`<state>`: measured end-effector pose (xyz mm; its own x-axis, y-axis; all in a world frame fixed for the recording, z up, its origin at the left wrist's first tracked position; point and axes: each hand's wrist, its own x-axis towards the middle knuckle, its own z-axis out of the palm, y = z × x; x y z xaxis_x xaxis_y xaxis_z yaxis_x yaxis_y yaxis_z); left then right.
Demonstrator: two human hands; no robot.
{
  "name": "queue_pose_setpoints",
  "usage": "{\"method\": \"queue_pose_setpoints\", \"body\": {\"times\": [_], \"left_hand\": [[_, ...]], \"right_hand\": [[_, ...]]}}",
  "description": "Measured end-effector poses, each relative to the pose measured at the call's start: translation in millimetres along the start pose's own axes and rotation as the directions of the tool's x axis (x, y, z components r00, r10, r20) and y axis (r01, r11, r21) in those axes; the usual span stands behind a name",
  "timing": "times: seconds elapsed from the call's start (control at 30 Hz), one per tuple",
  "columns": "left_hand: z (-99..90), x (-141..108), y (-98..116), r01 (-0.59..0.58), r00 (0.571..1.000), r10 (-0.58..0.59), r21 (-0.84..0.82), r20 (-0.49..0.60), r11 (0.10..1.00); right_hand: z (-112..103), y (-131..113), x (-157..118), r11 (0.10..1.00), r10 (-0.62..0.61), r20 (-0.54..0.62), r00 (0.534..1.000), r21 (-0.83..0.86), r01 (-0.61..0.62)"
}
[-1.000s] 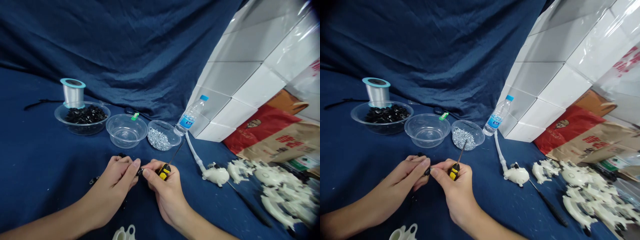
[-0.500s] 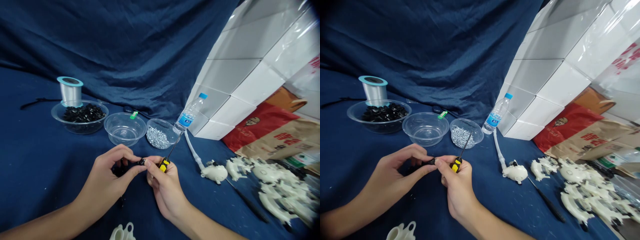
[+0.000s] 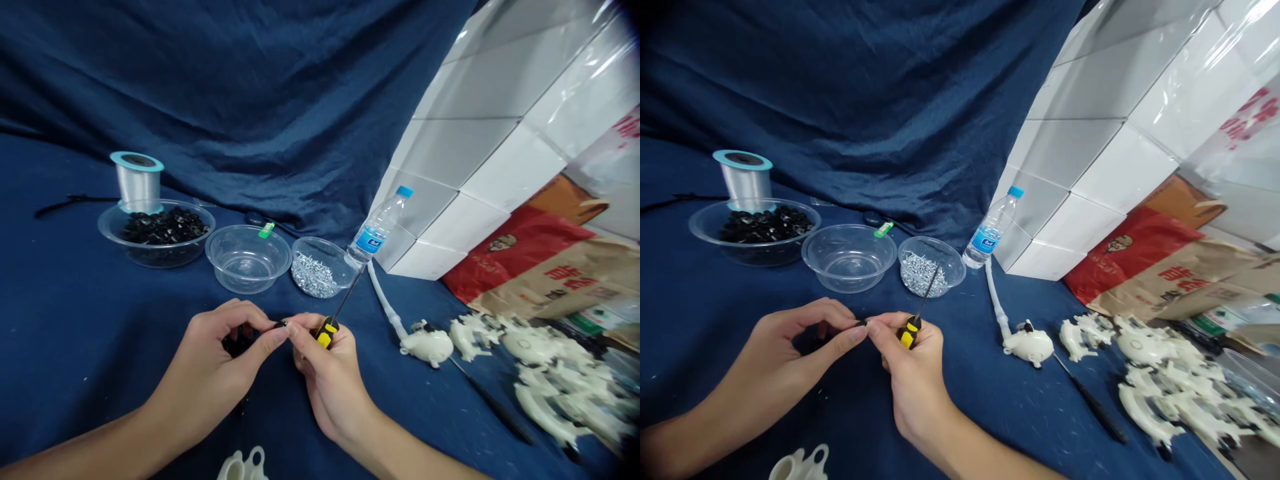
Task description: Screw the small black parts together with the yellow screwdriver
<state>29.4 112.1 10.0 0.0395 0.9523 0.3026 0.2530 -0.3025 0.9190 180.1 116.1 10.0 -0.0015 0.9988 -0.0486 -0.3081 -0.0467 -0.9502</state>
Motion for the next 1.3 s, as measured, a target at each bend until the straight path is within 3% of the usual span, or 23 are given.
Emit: {"method": "queue_pose_setpoints", "body": {"times": [0.2,0.4,0.53,0.83,1.07,1.3], "left_hand": [[-3.0,0,3,0.057,0.993,-0.057,0.007,0.099,0.998],[-4.0,-2,4,0.007,0.989,-0.008,0.002,0.146,1.0],[-2.7,-5,3,-0.017,0.988,0.013,0.024,0.154,1.0],[2.8,-6,-2,-0.029,0.997,0.028,0.006,0.076,1.0],[2.1,-2,-4,0.166,0.974,-0.147,-0.101,0.174,0.981],[-1.3,1,2,0.023,0.998,-0.017,-0.086,0.066,0.996]], "right_hand": [[0,-2,-1,0.983,-0.129,0.056,0.99,-0.127,0.135],[-2,-4,2,0.903,-0.281,0.133,0.95,-0.298,0.309],[-1,-6,1,0.865,-0.319,0.163,0.934,-0.353,0.357],[3,-9,-4,0.848,-0.317,0.18,0.931,-0.387,0.363],[4,-8,-3,0.88,-0.277,0.159,0.948,-0.354,0.317],[-1,2,3,0.946,-0.193,0.052,0.98,-0.256,0.2]]}}
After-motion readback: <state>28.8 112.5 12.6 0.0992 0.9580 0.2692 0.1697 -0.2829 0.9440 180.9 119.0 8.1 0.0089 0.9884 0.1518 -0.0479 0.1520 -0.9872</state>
